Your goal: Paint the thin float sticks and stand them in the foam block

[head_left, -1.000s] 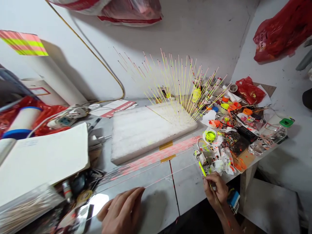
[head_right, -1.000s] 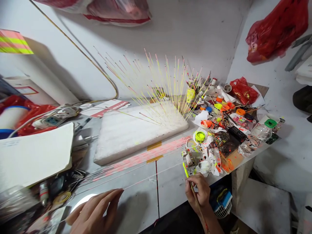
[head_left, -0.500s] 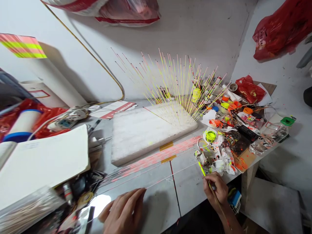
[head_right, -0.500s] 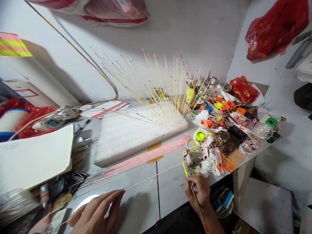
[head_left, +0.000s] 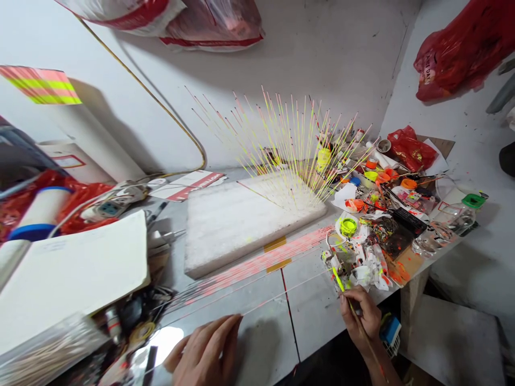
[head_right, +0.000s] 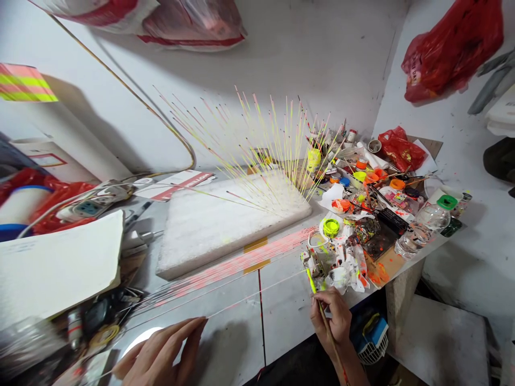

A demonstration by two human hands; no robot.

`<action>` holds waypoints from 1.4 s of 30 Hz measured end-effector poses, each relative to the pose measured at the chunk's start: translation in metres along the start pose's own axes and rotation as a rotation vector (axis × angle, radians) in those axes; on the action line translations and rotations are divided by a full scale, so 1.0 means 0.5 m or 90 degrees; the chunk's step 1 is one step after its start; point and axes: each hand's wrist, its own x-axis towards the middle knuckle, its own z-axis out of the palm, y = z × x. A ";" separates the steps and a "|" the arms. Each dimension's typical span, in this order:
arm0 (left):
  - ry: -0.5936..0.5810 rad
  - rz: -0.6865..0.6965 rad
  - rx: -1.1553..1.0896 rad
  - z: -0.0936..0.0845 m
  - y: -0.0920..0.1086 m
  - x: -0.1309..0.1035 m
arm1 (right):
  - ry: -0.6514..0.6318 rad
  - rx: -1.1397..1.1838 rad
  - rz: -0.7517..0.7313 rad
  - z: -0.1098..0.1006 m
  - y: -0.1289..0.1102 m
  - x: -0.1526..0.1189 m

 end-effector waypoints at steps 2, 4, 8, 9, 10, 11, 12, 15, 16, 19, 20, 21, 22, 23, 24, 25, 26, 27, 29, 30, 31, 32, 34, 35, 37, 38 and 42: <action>-0.001 0.003 0.003 -0.002 0.001 0.002 | -0.008 0.013 -0.012 0.000 -0.007 0.003; 0.000 0.007 0.007 -0.005 0.003 0.006 | -0.020 0.031 -0.032 0.001 -0.018 0.006; 0.006 0.002 0.004 -0.006 0.008 0.011 | -0.041 0.050 -0.055 0.010 -0.042 0.006; 0.008 -0.003 0.001 -0.005 0.009 0.011 | -0.046 0.048 -0.057 0.013 -0.046 0.004; 0.010 -0.008 -0.002 -0.005 0.010 0.010 | -0.052 0.045 -0.058 0.017 -0.049 0.002; 0.014 -0.012 -0.003 -0.004 0.011 0.009 | -0.056 0.042 -0.059 0.020 -0.051 0.001; 0.016 -0.014 -0.004 -0.004 0.012 0.008 | -0.060 0.040 -0.060 0.022 -0.051 -0.001; 0.011 -0.013 -0.003 -0.004 0.013 0.006 | -0.067 0.035 -0.056 0.029 -0.048 -0.005; 0.008 -0.015 -0.006 -0.004 0.014 0.006 | -0.069 0.031 -0.053 0.031 -0.046 -0.006; 0.011 -0.024 -0.016 -0.004 0.013 0.003 | -0.073 0.020 -0.055 0.035 -0.042 -0.007; 0.014 -0.026 -0.019 -0.003 0.013 0.001 | -0.073 0.018 -0.055 0.036 -0.041 -0.007; 0.015 -0.028 -0.020 -0.002 0.012 0.000 | -0.070 0.017 -0.055 0.036 -0.041 -0.006; 0.015 -0.030 -0.022 -0.002 0.012 -0.002 | -0.068 0.015 -0.053 0.037 -0.042 -0.006; 0.014 -0.032 -0.023 -0.001 0.012 -0.003 | -0.065 0.013 -0.051 0.037 -0.042 -0.005; 0.013 -0.034 -0.025 0.000 0.012 -0.004 | -0.064 0.010 -0.049 0.037 -0.043 -0.005; 0.013 -0.034 -0.027 0.000 0.012 -0.005 | -0.062 0.009 -0.051 0.036 -0.043 -0.004; 0.013 -0.032 -0.028 0.000 0.012 -0.004 | -0.059 0.008 -0.053 0.036 -0.043 -0.004; 0.015 -0.029 -0.028 0.000 0.012 -0.004 | -0.057 0.006 -0.052 0.035 -0.042 -0.005; 0.018 -0.025 -0.024 0.000 0.013 -0.003 | -0.054 0.003 -0.044 0.034 -0.040 -0.007; 0.018 -0.025 -0.021 0.000 0.013 -0.002 | -0.053 0.002 -0.038 0.033 -0.039 -0.009; 0.019 -0.025 -0.019 -0.001 0.013 -0.002 | -0.053 0.001 -0.031 0.033 -0.037 -0.011; 0.018 -0.026 -0.018 -0.001 0.013 -0.002 | -0.053 0.000 -0.026 0.032 -0.035 -0.013; 0.015 -0.030 -0.021 0.000 0.012 -0.004 | -0.050 -0.002 -0.018 0.031 -0.032 -0.017; 0.015 -0.034 -0.024 0.000 0.012 -0.005 | -0.047 -0.004 -0.014 0.031 -0.031 -0.018; 0.016 -0.039 -0.027 0.001 0.011 -0.008 | -0.042 -0.002 -0.008 0.029 -0.030 -0.019; 0.015 -0.041 -0.028 0.001 0.011 -0.009 | -0.041 0.001 -0.006 0.027 -0.030 -0.020; 0.011 -0.040 -0.029 0.000 0.012 -0.008 | -0.049 0.030 -0.014 0.025 -0.038 -0.022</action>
